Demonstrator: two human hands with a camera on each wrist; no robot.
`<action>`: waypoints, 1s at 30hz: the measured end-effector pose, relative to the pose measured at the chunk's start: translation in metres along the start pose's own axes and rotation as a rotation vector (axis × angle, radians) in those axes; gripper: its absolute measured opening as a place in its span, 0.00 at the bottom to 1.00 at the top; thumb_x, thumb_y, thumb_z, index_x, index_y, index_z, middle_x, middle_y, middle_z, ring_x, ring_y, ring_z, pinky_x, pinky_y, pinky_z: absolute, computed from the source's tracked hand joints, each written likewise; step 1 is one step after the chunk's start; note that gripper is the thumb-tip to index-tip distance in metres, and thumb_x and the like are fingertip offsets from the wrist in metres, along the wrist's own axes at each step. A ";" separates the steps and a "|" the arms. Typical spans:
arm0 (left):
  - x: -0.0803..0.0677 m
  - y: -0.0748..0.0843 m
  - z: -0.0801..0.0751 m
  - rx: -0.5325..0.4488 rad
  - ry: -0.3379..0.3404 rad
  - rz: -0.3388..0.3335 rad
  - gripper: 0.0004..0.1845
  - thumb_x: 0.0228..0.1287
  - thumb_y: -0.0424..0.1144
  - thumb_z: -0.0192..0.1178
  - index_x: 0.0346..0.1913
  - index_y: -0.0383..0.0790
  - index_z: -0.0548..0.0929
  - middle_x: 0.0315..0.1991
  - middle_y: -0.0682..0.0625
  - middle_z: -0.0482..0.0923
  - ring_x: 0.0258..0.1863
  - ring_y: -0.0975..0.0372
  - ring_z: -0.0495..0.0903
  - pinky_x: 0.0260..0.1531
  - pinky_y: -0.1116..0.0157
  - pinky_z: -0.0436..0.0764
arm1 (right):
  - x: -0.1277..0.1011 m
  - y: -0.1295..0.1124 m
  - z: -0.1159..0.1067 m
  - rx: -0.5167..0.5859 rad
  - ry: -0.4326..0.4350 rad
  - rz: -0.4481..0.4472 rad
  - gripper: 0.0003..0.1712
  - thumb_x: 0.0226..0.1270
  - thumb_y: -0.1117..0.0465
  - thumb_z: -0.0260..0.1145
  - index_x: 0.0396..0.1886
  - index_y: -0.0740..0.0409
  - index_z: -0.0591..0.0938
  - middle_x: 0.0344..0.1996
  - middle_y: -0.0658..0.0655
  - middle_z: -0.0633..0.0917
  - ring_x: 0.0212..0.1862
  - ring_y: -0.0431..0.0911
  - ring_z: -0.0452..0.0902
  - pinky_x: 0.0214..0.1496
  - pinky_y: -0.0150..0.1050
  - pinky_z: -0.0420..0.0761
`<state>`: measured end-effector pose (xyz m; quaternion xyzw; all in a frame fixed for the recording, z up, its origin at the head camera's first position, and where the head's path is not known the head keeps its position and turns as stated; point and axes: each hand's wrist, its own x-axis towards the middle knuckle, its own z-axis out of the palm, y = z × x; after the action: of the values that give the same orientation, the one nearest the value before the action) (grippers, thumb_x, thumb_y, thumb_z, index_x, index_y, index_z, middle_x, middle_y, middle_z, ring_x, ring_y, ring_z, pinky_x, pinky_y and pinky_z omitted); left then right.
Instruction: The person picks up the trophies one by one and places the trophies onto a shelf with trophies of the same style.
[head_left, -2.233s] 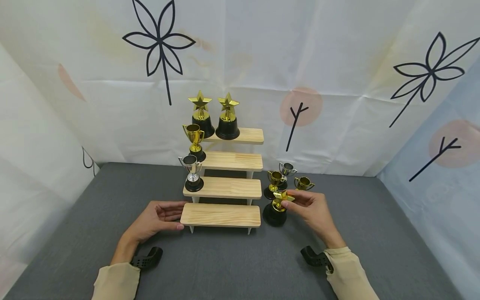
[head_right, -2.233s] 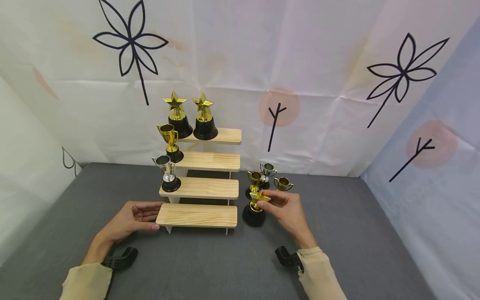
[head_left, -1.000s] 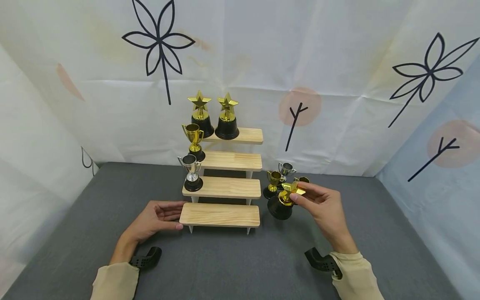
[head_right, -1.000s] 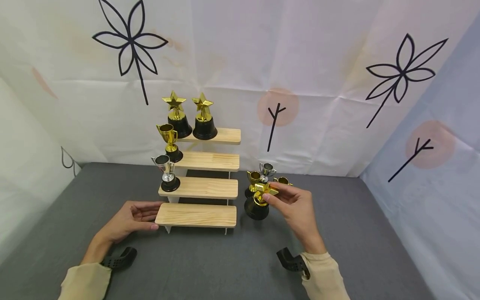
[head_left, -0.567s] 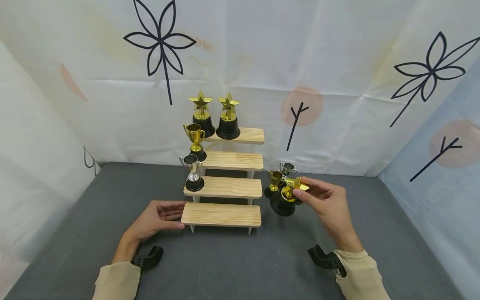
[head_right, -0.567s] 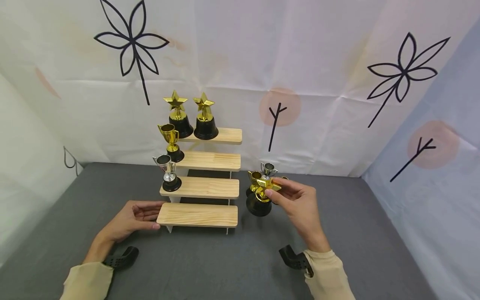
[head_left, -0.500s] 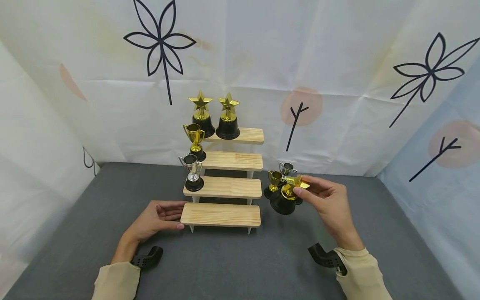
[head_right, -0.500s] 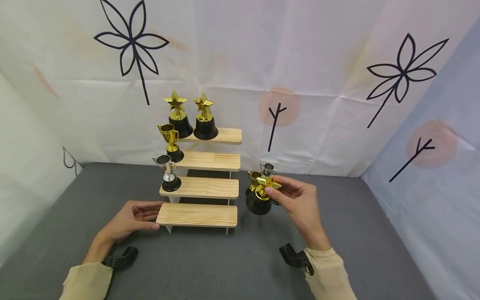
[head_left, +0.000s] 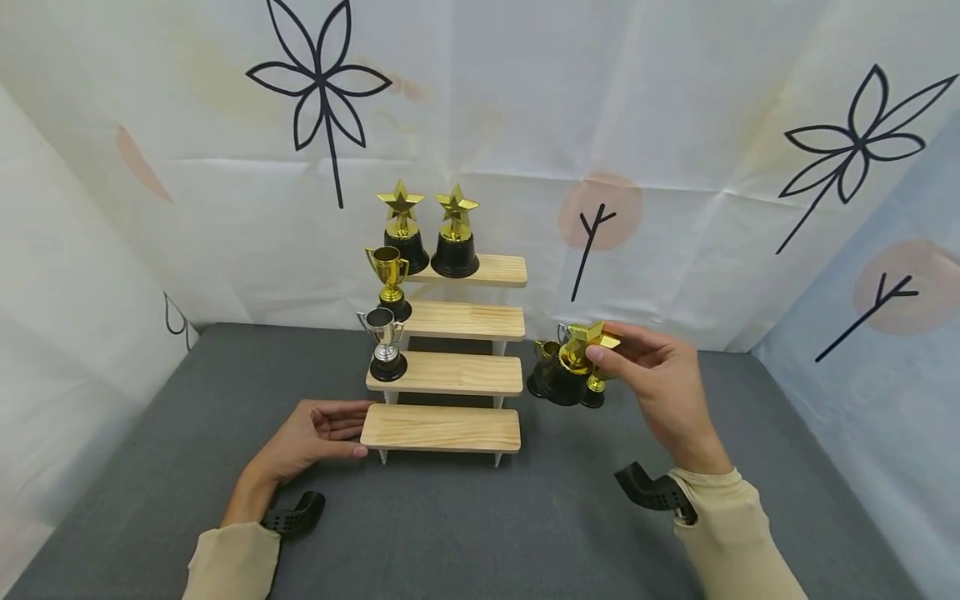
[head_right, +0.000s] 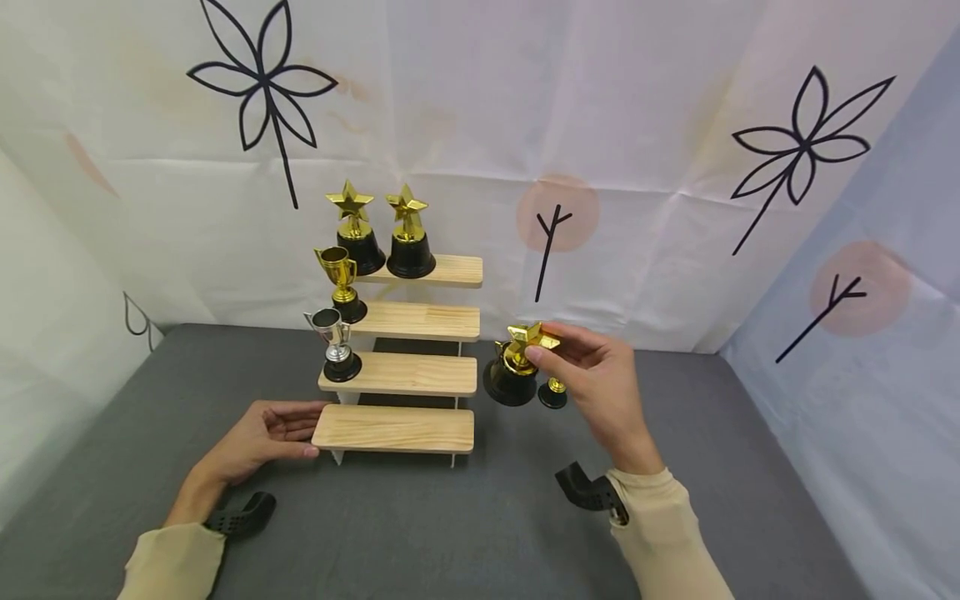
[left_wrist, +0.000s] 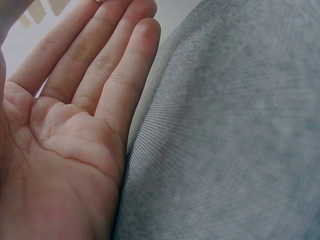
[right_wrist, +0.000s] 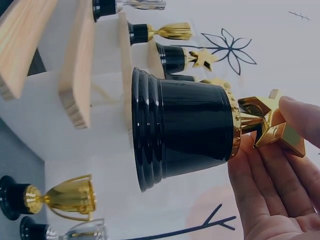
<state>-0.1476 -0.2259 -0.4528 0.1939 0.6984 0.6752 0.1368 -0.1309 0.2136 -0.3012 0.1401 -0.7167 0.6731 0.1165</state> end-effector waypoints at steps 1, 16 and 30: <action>0.000 0.000 0.000 -0.001 0.003 -0.006 0.39 0.53 0.22 0.74 0.66 0.12 0.66 0.62 0.22 0.71 0.55 0.62 0.83 0.55 0.64 0.83 | 0.002 -0.001 0.000 0.000 -0.002 -0.004 0.19 0.63 0.77 0.70 0.55 0.70 0.85 0.44 0.54 0.88 0.42 0.42 0.85 0.40 0.33 0.88; 0.000 0.000 -0.001 0.000 -0.002 -0.003 0.39 0.53 0.22 0.74 0.65 0.11 0.66 0.61 0.24 0.73 0.55 0.61 0.83 0.54 0.63 0.83 | 0.029 -0.013 0.006 -0.045 -0.052 -0.026 0.21 0.64 0.71 0.73 0.57 0.70 0.84 0.45 0.53 0.88 0.47 0.44 0.85 0.48 0.33 0.87; 0.000 0.002 -0.001 -0.002 -0.012 -0.003 0.39 0.54 0.22 0.74 0.66 0.12 0.66 0.62 0.24 0.72 0.56 0.61 0.83 0.55 0.63 0.83 | 0.057 -0.026 0.019 -0.019 -0.088 -0.042 0.19 0.64 0.69 0.74 0.55 0.66 0.85 0.44 0.54 0.89 0.46 0.46 0.85 0.54 0.36 0.85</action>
<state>-0.1481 -0.2266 -0.4510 0.1970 0.6973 0.6744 0.1421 -0.1740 0.1910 -0.2577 0.1833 -0.7243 0.6571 0.1002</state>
